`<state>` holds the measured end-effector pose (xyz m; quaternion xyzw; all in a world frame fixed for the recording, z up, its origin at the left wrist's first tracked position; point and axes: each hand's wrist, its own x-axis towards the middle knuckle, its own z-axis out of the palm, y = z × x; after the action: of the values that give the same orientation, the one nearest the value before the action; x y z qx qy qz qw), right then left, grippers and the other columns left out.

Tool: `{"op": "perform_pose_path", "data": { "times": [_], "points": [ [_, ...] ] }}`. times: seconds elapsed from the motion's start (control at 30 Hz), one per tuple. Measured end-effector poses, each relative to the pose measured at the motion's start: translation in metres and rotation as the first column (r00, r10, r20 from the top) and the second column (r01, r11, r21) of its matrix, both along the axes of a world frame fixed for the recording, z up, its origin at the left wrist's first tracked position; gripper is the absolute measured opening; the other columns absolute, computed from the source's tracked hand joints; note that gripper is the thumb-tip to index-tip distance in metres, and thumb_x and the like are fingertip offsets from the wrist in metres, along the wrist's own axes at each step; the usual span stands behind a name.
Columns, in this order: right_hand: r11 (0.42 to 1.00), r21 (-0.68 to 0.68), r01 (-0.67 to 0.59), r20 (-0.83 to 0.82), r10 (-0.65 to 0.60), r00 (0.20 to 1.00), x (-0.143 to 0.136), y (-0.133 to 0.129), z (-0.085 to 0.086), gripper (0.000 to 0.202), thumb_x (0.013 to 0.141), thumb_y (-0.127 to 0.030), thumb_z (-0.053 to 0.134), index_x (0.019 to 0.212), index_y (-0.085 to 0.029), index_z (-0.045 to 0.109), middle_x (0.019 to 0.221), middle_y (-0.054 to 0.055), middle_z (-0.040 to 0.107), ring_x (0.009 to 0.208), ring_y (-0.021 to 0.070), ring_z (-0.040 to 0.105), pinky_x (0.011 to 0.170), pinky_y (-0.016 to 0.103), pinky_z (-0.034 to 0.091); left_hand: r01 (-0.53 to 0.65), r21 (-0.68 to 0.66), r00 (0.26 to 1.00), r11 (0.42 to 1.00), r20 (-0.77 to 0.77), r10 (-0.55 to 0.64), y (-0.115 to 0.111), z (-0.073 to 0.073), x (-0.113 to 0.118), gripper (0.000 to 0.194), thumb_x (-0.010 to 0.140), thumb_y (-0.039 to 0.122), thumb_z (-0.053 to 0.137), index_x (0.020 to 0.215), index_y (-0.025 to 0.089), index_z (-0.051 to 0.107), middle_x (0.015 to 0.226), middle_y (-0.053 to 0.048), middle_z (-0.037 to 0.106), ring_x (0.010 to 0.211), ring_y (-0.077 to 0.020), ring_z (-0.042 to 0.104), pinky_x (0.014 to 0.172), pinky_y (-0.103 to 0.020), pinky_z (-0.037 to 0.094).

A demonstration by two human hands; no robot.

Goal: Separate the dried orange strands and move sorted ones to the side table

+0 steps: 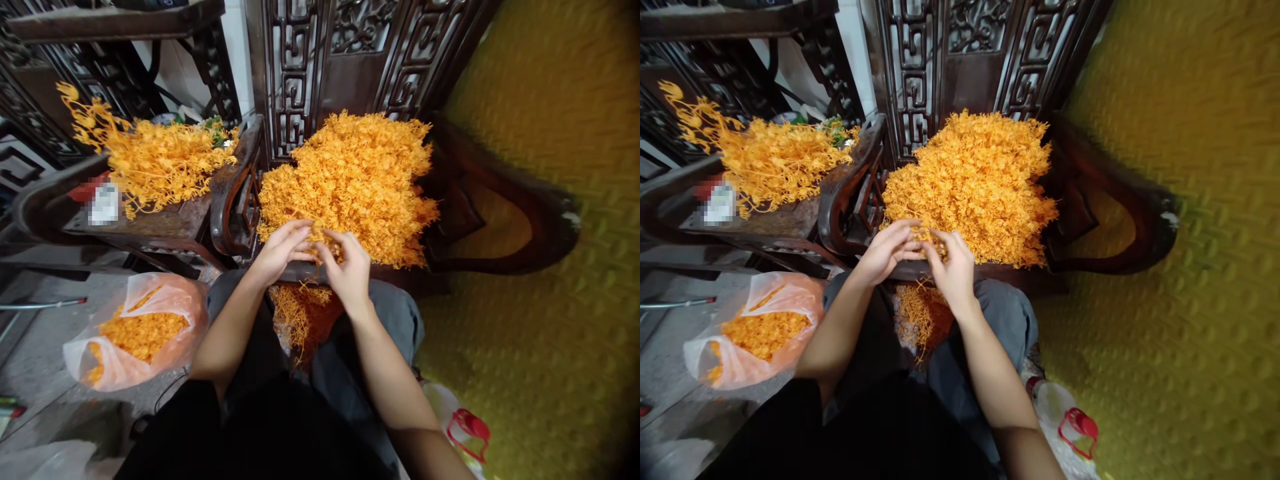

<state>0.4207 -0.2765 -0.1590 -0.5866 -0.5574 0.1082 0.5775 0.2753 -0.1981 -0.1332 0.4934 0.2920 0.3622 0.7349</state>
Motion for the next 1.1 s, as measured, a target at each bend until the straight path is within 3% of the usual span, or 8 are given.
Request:
{"op": "perform_pose_path", "data": {
  "times": [0.1, 0.23, 0.33, 0.4, 0.53, 0.8, 0.9, 1.1],
  "points": [
    [0.998, -0.064, 0.013, -0.320, -0.033, 0.947, 0.009, 0.006, -0.007, 0.025, 0.094, -0.045, 0.067, 0.090, -0.020, 0.066, 0.081, 0.002, 0.064, 0.074, 0.0143, 0.060, 0.072, 0.030, 0.051, 0.156, 0.093, 0.982, 0.983, -0.123, -0.144, 0.001, 0.005, -0.014, 0.048, 0.084, 0.040, 0.078, 0.124, 0.018, 0.064, 0.101, -0.010, 0.072, 0.071, -0.0162, 0.072, 0.058, -0.028, 0.058],
    [0.957, -0.116, -0.266, -0.799, 0.069, 0.597, 0.011, 0.010, -0.008, 0.042, 0.083, -0.056, 0.076, 0.083, -0.022, 0.051, 0.063, -0.008, 0.041, 0.048, 0.0064, 0.033, 0.044, 0.019, 0.027, 0.039, 0.463, 0.913, 0.885, -0.376, 0.157, 0.005, 0.004, -0.019, 0.033, 0.085, 0.039, 0.077, 0.110, 0.018, 0.077, 0.078, -0.004, 0.071, 0.051, -0.0088, 0.055, 0.045, -0.022, 0.041],
    [0.918, -0.066, -0.391, -0.894, 0.120, 0.433, 0.009, 0.011, -0.005, 0.048, 0.075, -0.051, 0.085, 0.080, -0.021, 0.048, 0.063, -0.008, 0.039, 0.048, 0.0043, 0.032, 0.043, 0.017, 0.019, -0.016, 0.630, 0.894, 0.776, -0.339, 0.294, 0.007, 0.002, -0.015, 0.030, 0.082, 0.041, 0.081, 0.104, 0.019, 0.080, 0.087, -0.006, 0.072, 0.071, -0.0134, 0.064, 0.059, -0.024, 0.049],
    [0.901, -0.058, -0.431, -0.902, 0.137, 0.410, 0.006, 0.011, -0.004, 0.047, 0.072, -0.048, 0.087, 0.079, -0.020, 0.049, 0.064, -0.008, 0.040, 0.049, 0.0039, 0.032, 0.043, 0.017, 0.018, 0.000, 0.558, 0.938, 0.830, -0.287, 0.193, 0.007, -0.003, -0.009, 0.037, 0.083, 0.041, 0.081, 0.112, 0.019, 0.077, 0.104, -0.010, 0.074, 0.089, -0.0176, 0.070, 0.070, -0.026, 0.056],
    [0.908, -0.153, -0.391, -0.853, 0.078, 0.515, -0.001, 0.010, -0.009, 0.039, 0.076, -0.047, 0.082, 0.081, -0.021, 0.054, 0.060, -0.008, 0.039, 0.048, 0.0057, 0.032, 0.042, 0.017, 0.023, -0.050, 0.296, 0.985, 0.954, -0.144, 0.096, 0.004, -0.018, 0.007, 0.041, 0.081, 0.038, 0.082, 0.113, 0.015, 0.071, 0.100, -0.009, 0.074, 0.079, -0.0153, 0.071, 0.068, -0.028, 0.061],
    [0.999, -0.038, -0.005, -0.435, -0.011, 0.900, -0.004, 0.003, -0.010, 0.048, 0.095, -0.057, 0.061, 0.132, -0.027, 0.059, 0.089, 0.001, 0.059, 0.067, 0.0137, 0.053, 0.062, 0.029, 0.049, -0.197, 0.323, 0.951, 0.925, -0.165, 0.261, -0.002, -0.020, 0.014, 0.029, 0.083, 0.037, 0.078, 0.103, 0.016, 0.071, 0.098, -0.006, 0.073, 0.066, -0.0116, 0.067, 0.052, -0.023, 0.056],
    [0.995, 0.001, 0.098, -0.138, -0.097, 0.986, -0.004, 0.003, -0.006, 0.044, 0.090, -0.048, 0.072, 0.125, -0.023, 0.064, 0.104, 0.007, 0.068, 0.095, 0.0202, 0.063, 0.091, 0.039, 0.053, -0.173, 0.368, 0.951, 0.914, -0.179, 0.252, -0.003, -0.023, 0.016, 0.026, 0.084, 0.034, 0.077, 0.103, 0.017, 0.072, 0.098, -0.006, 0.074, 0.061, -0.0105, 0.065, 0.052, -0.023, 0.054],
    [0.953, 0.205, 0.225, -0.136, -0.200, 0.970, -0.014, -0.010, -0.008, 0.020, 0.098, -0.040, 0.062, 0.087, -0.024, 0.067, 0.084, 0.006, 0.068, 0.083, 0.0214, 0.066, 0.080, 0.041, 0.055, -0.316, 0.393, 0.892, 0.864, -0.188, 0.412, 0.013, -0.037, 0.016, 0.010, 0.084, 0.026, 0.075, 0.089, 0.018, 0.073, 0.068, 0.000, 0.066, 0.053, -0.0108, 0.053, 0.051, -0.023, 0.042]
  ]
}}
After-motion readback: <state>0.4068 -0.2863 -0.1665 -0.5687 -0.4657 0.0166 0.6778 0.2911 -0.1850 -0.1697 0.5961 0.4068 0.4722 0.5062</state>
